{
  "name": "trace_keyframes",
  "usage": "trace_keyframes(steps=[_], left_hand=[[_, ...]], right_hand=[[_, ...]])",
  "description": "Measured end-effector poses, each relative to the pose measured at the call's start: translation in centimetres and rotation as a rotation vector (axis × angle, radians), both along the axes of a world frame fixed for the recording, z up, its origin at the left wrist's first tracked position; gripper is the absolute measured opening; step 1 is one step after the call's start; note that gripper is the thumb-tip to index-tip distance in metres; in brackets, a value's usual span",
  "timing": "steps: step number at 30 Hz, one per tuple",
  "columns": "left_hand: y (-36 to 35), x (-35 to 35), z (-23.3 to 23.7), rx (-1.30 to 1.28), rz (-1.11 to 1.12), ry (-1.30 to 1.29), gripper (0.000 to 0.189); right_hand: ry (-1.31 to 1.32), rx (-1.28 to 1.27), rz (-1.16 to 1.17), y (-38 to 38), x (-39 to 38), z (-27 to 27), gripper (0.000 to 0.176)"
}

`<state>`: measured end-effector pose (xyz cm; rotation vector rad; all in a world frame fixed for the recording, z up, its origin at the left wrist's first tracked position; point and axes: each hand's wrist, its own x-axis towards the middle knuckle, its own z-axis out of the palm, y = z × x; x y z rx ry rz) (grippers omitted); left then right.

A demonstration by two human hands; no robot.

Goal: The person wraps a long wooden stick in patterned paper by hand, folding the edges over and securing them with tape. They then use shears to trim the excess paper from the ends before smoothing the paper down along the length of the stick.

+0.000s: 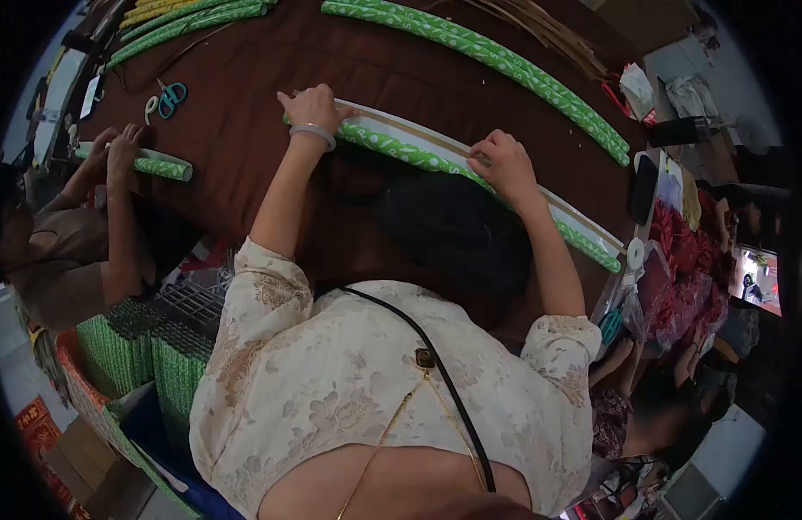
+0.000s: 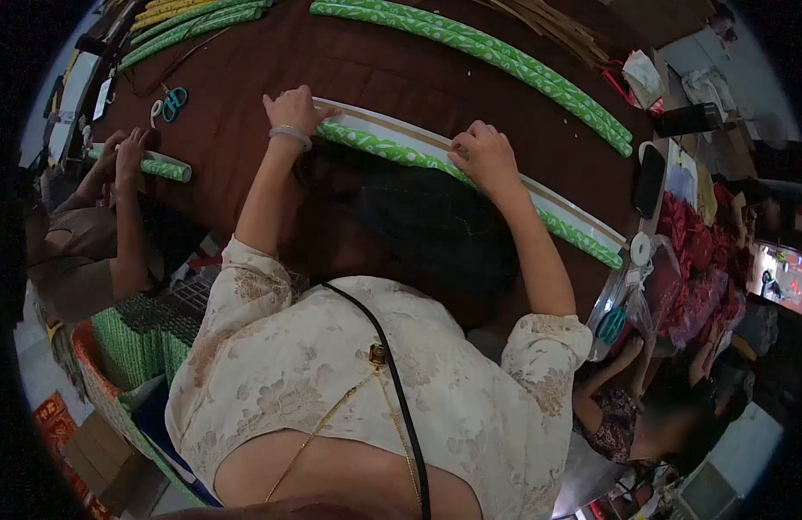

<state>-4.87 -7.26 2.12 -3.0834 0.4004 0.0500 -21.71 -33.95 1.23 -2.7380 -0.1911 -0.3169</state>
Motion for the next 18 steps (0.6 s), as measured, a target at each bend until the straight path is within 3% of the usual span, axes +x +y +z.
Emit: trace_keyframes(steps=[18], left_hand=[[0.04, 0.12, 0.06, 0.015, -0.002, 0.012, 0.063]], right_hand=[[0.156, -0.063, -0.017, 0.32, 0.85, 0.59, 0.018]])
